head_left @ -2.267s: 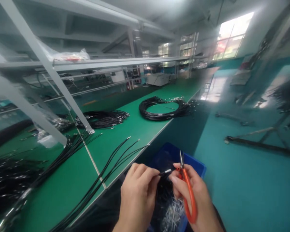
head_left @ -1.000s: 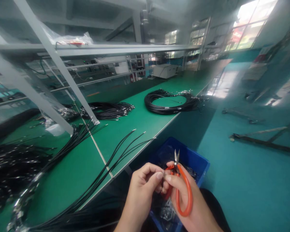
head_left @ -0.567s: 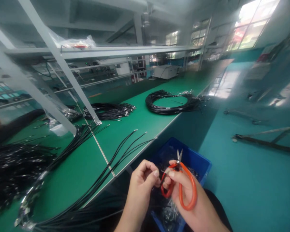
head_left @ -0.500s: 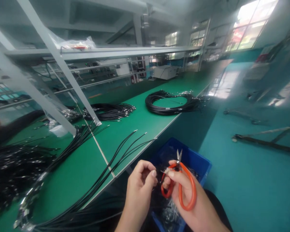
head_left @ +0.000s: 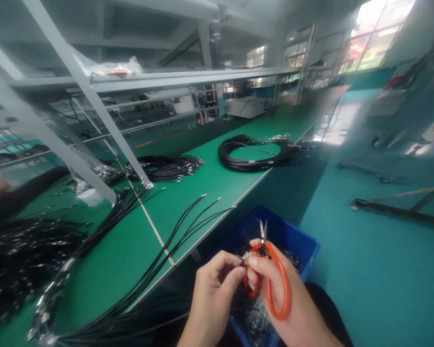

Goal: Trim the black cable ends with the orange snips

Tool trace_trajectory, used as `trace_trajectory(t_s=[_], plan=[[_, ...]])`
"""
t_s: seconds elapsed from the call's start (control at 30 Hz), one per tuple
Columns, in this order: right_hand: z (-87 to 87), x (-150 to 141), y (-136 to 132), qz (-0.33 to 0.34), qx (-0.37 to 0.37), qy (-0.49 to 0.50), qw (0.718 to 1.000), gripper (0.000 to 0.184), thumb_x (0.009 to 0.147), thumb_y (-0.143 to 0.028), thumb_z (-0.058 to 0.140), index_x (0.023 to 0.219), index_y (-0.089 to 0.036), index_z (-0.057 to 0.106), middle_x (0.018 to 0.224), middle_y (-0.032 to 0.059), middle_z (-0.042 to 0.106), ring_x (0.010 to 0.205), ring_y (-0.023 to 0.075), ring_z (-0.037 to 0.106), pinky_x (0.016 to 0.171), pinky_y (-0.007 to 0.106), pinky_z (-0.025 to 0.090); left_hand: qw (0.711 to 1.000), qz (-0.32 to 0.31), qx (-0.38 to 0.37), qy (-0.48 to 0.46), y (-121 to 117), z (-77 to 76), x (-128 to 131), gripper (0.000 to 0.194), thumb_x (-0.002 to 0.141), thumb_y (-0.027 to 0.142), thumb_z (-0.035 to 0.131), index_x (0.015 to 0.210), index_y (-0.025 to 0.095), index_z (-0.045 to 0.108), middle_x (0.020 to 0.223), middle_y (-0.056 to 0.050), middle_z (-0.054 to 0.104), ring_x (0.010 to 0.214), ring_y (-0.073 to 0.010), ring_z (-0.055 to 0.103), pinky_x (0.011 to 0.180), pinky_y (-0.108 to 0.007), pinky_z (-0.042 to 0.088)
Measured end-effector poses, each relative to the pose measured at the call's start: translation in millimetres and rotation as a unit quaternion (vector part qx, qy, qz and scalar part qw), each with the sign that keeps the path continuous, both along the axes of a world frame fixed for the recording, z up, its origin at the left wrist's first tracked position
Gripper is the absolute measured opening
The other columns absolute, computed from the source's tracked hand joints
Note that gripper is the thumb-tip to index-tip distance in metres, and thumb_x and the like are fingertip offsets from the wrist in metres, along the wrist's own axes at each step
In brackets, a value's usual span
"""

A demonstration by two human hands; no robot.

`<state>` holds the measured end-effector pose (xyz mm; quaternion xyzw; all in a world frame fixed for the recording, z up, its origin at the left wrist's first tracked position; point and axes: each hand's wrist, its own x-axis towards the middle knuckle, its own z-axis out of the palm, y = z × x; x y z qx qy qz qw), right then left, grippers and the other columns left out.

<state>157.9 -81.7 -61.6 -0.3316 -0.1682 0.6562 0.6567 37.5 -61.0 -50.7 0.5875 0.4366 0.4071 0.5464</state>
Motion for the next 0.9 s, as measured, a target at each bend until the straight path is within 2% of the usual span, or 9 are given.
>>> trace_trajectory(t_s=[0.17,0.23,0.33,0.47,0.57,0.63,0.7,0.8,0.9], plan=[[5.1,1,8,-0.046,0.021,-0.061,0.997,0.032,0.073,-0.018,0.070,0.100,-0.022,0.053,0.080,-0.0009,0.065,0.056,0.0079,0.049,0.053,0.020,0.041,0.995,-0.038,-0.076,-0.045,5,-7.6,-5,0.016,0.078,0.027,0.063,0.073,0.013,0.062,0.063,-0.002,0.062,0.050,-0.0083,0.041,0.047,-0.018,0.031],[7.5,-1,9,-0.038,0.032,-0.055,0.997,0.034,0.070,-0.016,0.071,0.098,-0.023,0.052,0.077,-0.0023,0.063,0.054,0.0092,0.050,0.049,0.021,0.042,0.993,-0.046,-0.090,-0.063,4,-6.4,-5,0.017,0.077,0.028,0.064,0.072,0.012,0.062,0.062,-0.003,0.062,0.051,-0.0086,0.042,0.047,-0.018,0.031],[7.6,-6,6,-0.063,0.037,-0.083,0.994,0.032,0.069,-0.018,0.071,0.093,-0.025,0.052,0.066,-0.0066,0.058,0.049,0.0100,0.050,0.046,0.022,0.043,0.992,-0.018,-0.096,-0.084,2,-2.8,-1,0.018,0.075,0.028,0.065,0.069,0.013,0.060,0.060,-0.001,0.061,0.048,-0.0077,0.040,0.045,-0.018,0.029],[5.2,-8,0,-0.136,0.006,-0.192,0.972,0.031,0.066,-0.022,0.074,0.091,-0.025,0.056,0.067,-0.0049,0.061,0.056,0.0120,0.055,0.053,0.022,0.046,0.991,0.028,-0.095,-0.086,3,-2.4,2,0.019,0.071,0.029,0.068,0.064,0.014,0.058,0.057,-0.001,0.060,0.044,-0.0064,0.038,0.042,-0.017,0.028],[5.1,-5,-2,-0.184,0.012,-0.256,0.949,0.030,0.066,-0.025,0.073,0.092,-0.025,0.058,0.076,-0.0012,0.065,0.070,0.0163,0.060,0.064,0.027,0.049,0.992,0.039,-0.095,-0.077,6,-6.0,2,0.022,0.068,0.031,0.070,0.063,0.014,0.058,0.056,-0.001,0.061,0.042,-0.0062,0.038,0.040,-0.017,0.028],[4.7,-5,-1,-0.194,0.029,-0.286,0.938,0.030,0.066,-0.025,0.072,0.093,-0.024,0.059,0.084,0.0018,0.067,0.079,0.0197,0.062,0.071,0.030,0.049,0.992,0.035,-0.096,-0.078,7,-8.0,1,0.023,0.067,0.032,0.071,0.062,0.014,0.057,0.054,0.000,0.060,0.041,-0.0059,0.037,0.040,-0.017,0.028],[2.4,-5,1,-0.184,0.038,-0.320,0.929,0.028,0.066,-0.022,0.071,0.092,-0.025,0.061,0.086,0.0030,0.069,0.082,0.0213,0.063,0.071,0.031,0.049,0.992,0.026,-0.094,-0.078,7,-8.4,0,0.024,0.067,0.033,0.071,0.061,0.014,0.056,0.052,0.002,0.056,0.040,-0.0053,0.035,0.039,-0.016,0.026],[-4.3,-6,1,-0.181,0.053,-0.415,0.890,0.025,0.069,-0.017,0.068,0.091,-0.027,0.062,0.081,0.0014,0.070,0.074,0.0204,0.064,0.062,0.029,0.049,0.995,0.015,-0.082,-0.060,5,-6.8,0,0.021,0.071,0.029,0.069,0.063,0.014,0.056,0.051,0.005,0.051,0.042,-0.0051,0.035,0.041,-0.016,0.027],[-11.1,-6,1,-0.234,0.137,-0.527,0.805,0.035,0.069,-0.007,0.064,0.096,-0.030,0.063,0.083,0.0006,0.069,0.071,0.0198,0.063,0.063,0.030,0.050,0.997,0.026,-0.062,-0.036,2,-5.6,3,0.016,0.073,0.024,0.067,0.064,0.014,0.058,0.055,0.004,0.053,0.047,-0.0069,0.042,0.046,-0.017,0.032]])
